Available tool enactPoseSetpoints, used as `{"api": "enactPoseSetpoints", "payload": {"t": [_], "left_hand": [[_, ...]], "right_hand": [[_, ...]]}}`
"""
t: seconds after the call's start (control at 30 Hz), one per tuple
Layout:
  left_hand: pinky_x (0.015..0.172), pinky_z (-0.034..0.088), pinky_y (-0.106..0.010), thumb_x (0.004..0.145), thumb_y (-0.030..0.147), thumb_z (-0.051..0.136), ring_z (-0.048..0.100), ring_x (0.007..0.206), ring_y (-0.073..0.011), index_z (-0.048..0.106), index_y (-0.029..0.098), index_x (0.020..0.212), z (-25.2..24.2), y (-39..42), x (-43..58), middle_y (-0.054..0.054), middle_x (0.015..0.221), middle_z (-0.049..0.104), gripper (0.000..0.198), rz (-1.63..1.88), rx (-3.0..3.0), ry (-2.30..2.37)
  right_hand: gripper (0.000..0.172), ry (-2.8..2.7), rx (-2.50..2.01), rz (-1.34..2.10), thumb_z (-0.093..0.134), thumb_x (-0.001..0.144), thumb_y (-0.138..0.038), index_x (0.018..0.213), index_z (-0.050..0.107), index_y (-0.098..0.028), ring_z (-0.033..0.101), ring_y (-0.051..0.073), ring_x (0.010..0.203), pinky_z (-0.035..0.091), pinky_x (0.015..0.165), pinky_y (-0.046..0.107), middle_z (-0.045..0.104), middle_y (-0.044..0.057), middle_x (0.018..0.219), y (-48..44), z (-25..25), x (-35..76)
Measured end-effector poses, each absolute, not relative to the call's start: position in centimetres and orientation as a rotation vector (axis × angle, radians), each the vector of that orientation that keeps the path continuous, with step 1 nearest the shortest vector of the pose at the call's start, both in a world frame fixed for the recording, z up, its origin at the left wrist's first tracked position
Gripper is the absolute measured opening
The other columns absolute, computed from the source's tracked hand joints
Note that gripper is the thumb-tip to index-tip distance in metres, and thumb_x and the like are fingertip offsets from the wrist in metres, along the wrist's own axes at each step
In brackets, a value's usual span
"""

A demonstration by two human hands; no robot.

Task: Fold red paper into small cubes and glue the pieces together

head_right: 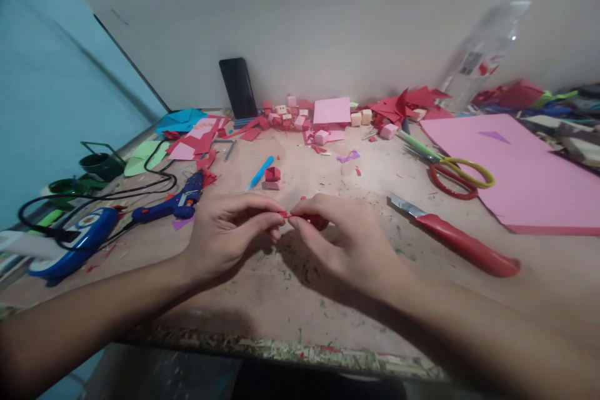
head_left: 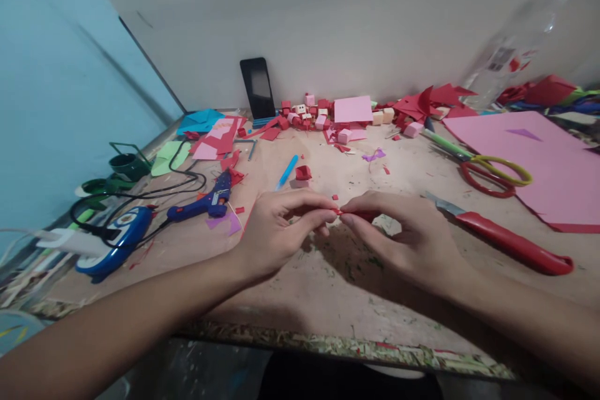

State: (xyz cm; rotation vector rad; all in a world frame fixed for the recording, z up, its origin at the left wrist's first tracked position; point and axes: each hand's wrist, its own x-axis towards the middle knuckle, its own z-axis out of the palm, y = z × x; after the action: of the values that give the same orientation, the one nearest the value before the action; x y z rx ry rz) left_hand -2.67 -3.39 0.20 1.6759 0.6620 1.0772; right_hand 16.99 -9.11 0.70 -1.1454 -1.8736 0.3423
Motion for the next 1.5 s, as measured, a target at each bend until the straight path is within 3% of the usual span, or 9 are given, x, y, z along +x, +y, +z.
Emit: {"api": "enactPoseSetpoints", "payload": {"t": [0.23,0.47,0.67,0.8,0.97,1.2,1.33,1.5], "left_hand": [[0.049,0.054,-0.017,0.082,0.014,0.085,0.068,0.055,-0.0098,0.083,0.016,0.082,0.4,-3.4,-2.3,-0.001,0.068,0.075,0.002,0.989,1.433,0.654],[0.057,0.055,-0.017,0.074,0.009,0.091,0.066,0.056,-0.008,0.083,0.016,0.075,0.6,-3.3,-2.5,-0.001,0.068,0.076,0.01,0.903,1.389,0.639],[0.069,0.055,-0.017,0.064,0.01,0.098,0.068,0.069,-0.0085,0.081,0.016,0.071,0.5,-2.7,-2.6,-0.001,0.074,0.077,0.019,0.875,1.439,0.559],[0.065,0.053,-0.017,0.064,0.01,0.097,0.067,0.067,-0.0088,0.084,0.018,0.079,0.3,-2.5,-2.7,0.0,0.074,0.078,0.021,0.833,1.44,0.582],[0.066,0.054,-0.02,0.069,0.01,0.092,0.069,0.069,-0.0115,0.086,0.018,0.076,0.6,-2.5,-2.9,-0.005,0.076,0.08,0.012,0.845,1.533,0.617],[0.05,0.05,-0.02,0.067,0.014,0.092,0.063,0.053,-0.0111,0.084,0.015,0.072,1.1,-2.7,-2.9,-0.004,0.065,0.075,0.009,0.815,1.386,0.726],[0.048,0.049,-0.019,0.068,0.014,0.09,0.063,0.051,-0.0106,0.083,0.014,0.071,1.3,-2.7,-2.9,-0.004,0.061,0.073,0.008,0.811,1.348,0.733],[0.052,0.052,-0.02,0.067,0.013,0.091,0.066,0.054,-0.0108,0.082,0.014,0.07,1.1,-2.6,-2.8,-0.004,0.065,0.075,0.01,0.825,1.349,0.693]], "right_hand": [[0.015,-1.875,-1.146,0.212,0.062,0.097,-0.016,0.088,0.074,-0.019,0.071,0.014,0.061,0.054,0.059,0.024,0.08,0.004,0.076,-9.0,0.7,17.4],[0.014,-1.936,-1.07,0.236,0.062,0.096,-0.012,0.087,0.072,-0.019,0.07,0.012,0.059,0.053,0.058,0.021,0.078,0.001,0.072,-8.8,0.7,17.7],[0.013,-1.98,-0.973,0.249,0.063,0.096,-0.01,0.093,0.071,-0.02,0.071,0.011,0.062,0.054,0.061,0.02,0.079,0.001,0.078,-8.8,0.7,17.7],[0.012,-1.974,-0.996,0.255,0.064,0.096,-0.011,0.094,0.071,-0.02,0.072,0.012,0.062,0.054,0.061,0.022,0.079,0.001,0.078,-8.8,0.8,17.8],[0.013,-1.944,-1.09,0.307,0.065,0.097,-0.016,0.086,0.071,-0.019,0.069,0.014,0.059,0.052,0.057,0.024,0.076,0.002,0.071,-9.0,0.9,17.6],[0.013,-1.904,-1.097,0.49,0.065,0.096,-0.015,0.088,0.075,-0.018,0.071,0.014,0.067,0.055,0.066,0.023,0.079,0.002,0.078,-8.8,1.1,17.6],[0.013,-1.888,-1.072,0.582,0.065,0.095,-0.015,0.09,0.077,-0.018,0.072,0.013,0.07,0.056,0.069,0.023,0.079,0.002,0.08,-8.6,1.3,17.6],[0.015,-1.787,-1.09,0.78,0.066,0.094,-0.018,0.085,0.078,-0.018,0.071,0.013,0.065,0.055,0.062,0.021,0.078,0.001,0.075,-8.5,1.6,17.5]]}}
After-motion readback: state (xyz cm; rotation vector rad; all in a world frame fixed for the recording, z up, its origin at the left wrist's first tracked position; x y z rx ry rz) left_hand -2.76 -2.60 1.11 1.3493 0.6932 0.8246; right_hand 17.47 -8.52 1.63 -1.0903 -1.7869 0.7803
